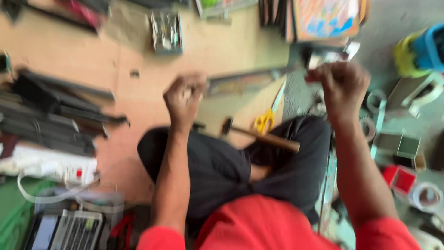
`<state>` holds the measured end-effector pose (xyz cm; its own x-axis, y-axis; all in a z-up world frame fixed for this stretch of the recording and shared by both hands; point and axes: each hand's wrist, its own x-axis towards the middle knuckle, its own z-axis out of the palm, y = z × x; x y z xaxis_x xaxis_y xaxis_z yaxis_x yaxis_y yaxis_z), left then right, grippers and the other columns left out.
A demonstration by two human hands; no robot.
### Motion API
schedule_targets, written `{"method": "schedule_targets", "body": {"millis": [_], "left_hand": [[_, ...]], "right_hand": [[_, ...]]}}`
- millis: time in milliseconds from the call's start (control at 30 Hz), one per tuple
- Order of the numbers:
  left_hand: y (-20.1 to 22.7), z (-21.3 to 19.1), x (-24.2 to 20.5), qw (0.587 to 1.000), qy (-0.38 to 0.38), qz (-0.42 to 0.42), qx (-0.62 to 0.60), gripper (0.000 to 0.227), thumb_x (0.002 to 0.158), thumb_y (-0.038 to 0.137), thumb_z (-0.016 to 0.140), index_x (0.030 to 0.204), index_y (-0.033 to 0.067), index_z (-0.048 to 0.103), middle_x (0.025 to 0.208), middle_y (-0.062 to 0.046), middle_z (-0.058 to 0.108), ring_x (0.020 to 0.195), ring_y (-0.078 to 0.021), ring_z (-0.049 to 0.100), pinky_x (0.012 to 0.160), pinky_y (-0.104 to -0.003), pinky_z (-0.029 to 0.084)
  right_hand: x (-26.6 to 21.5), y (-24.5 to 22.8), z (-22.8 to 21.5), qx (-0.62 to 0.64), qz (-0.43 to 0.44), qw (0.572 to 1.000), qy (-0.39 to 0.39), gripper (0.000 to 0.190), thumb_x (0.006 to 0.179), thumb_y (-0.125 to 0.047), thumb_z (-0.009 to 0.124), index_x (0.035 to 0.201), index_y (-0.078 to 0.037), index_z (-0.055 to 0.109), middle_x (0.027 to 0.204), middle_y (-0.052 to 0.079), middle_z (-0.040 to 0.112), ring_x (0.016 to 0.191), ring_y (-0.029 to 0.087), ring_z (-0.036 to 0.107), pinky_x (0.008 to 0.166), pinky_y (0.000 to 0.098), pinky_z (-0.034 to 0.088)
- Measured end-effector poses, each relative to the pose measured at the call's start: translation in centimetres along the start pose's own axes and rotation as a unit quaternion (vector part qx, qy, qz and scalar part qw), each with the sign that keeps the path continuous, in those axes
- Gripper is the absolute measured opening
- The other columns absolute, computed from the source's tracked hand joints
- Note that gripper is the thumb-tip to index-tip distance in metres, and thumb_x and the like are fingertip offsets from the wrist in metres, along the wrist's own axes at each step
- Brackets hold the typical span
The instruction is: Assembling picture frames by inserting religious prints and securing them with a hammer and fasteners.
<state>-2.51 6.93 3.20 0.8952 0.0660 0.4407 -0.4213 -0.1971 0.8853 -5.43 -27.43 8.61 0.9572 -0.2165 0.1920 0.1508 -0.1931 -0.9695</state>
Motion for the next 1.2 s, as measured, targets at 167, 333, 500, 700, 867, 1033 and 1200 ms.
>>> {"method": "schedule_targets", "body": {"millis": [167, 333, 500, 700, 867, 1033, 1200], "left_hand": [[-2.0, 0.6, -0.3, 0.997, -0.01, 0.021, -0.071, 0.018, 0.097, -0.009, 0.072, 0.109, 0.0051, 0.073, 0.112, -0.008, 0.073, 0.09, -0.0115, 0.07, 0.07, -0.025, 0.058], [-2.0, 0.1, -0.5, 0.994, 0.001, 0.02, -0.111, 0.02, 0.102, -0.005, 0.065, 0.117, 0.0057, 0.072, 0.113, -0.009, 0.072, 0.097, -0.0131, 0.071, 0.081, -0.027, 0.064], [-2.1, 0.1, -0.2, 0.979, 0.003, -0.094, -0.18, 0.033, 0.098, 0.003, 0.068, 0.13, 0.0053, 0.06, 0.112, -0.006, 0.076, 0.099, -0.0104, 0.075, 0.081, -0.025, 0.065], [-2.8, 0.2, -1.1, 0.964, -0.02, -0.097, -0.246, 0.016, 0.103, -0.004, 0.067, 0.119, 0.0001, 0.068, 0.115, -0.01, 0.075, 0.094, -0.0115, 0.071, 0.085, -0.026, 0.062], [-2.5, 0.1, -0.8, 0.971, -0.025, -0.075, -0.227, 0.016, 0.101, -0.006, 0.067, 0.116, -0.001, 0.068, 0.109, -0.009, 0.074, 0.095, -0.0115, 0.072, 0.084, -0.025, 0.062], [-1.6, -0.5, 0.0, 0.976, -0.056, -0.061, -0.2, 0.011, 0.101, -0.004, 0.068, 0.112, -0.0005, 0.067, 0.107, -0.007, 0.071, 0.096, -0.0116, 0.074, 0.083, -0.026, 0.066], [-1.6, 0.1, 0.7, 0.973, -0.112, -0.068, -0.19, 0.012, 0.096, -0.005, 0.074, 0.108, -0.002, 0.069, 0.103, -0.007, 0.067, 0.092, -0.0119, 0.068, 0.075, -0.026, 0.06]], "right_hand": [[4.2, -4.5, 6.7, -0.106, -0.113, 0.983, -0.097, 0.005, 0.105, 0.004, 0.077, 0.103, 0.004, 0.073, 0.1, 0.011, 0.074, 0.091, 0.017, 0.073, 0.084, 0.0291, 0.06], [3.7, -5.2, 13.5, -0.151, -0.168, 0.955, -0.191, 0.006, 0.1, 0.0, 0.077, 0.105, 0.001, 0.074, 0.101, 0.008, 0.076, 0.092, 0.017, 0.074, 0.082, 0.0287, 0.059], [2.0, -4.2, 16.8, -0.205, -0.171, 0.933, -0.242, 0.012, 0.096, -0.004, 0.078, 0.107, -0.002, 0.076, 0.104, 0.009, 0.075, 0.091, 0.016, 0.074, 0.077, 0.028, 0.063], [1.3, -4.4, 18.0, -0.244, -0.208, 0.918, -0.236, 0.011, 0.096, -0.005, 0.077, 0.107, -0.003, 0.076, 0.1, 0.009, 0.075, 0.088, 0.018, 0.076, 0.073, 0.0288, 0.061], [0.8, -2.3, 18.3, -0.299, -0.288, 0.892, -0.179, 0.015, 0.09, -0.006, 0.083, 0.104, -0.005, 0.077, 0.093, 0.008, 0.075, 0.082, 0.02, 0.076, 0.069, 0.0319, 0.06], [1.2, -2.9, 18.2, -0.25, -0.457, 0.842, -0.142, 0.023, 0.09, -0.001, 0.081, 0.112, -0.001, 0.076, 0.096, 0.011, 0.075, 0.087, 0.023, 0.076, 0.073, 0.0335, 0.061], [1.1, -3.9, 16.2, -0.282, -0.467, 0.826, -0.143, 0.035, 0.088, 0.001, 0.075, 0.122, -0.001, 0.068, 0.107, 0.013, 0.073, 0.1, 0.029, 0.075, 0.087, 0.0403, 0.063]]}}
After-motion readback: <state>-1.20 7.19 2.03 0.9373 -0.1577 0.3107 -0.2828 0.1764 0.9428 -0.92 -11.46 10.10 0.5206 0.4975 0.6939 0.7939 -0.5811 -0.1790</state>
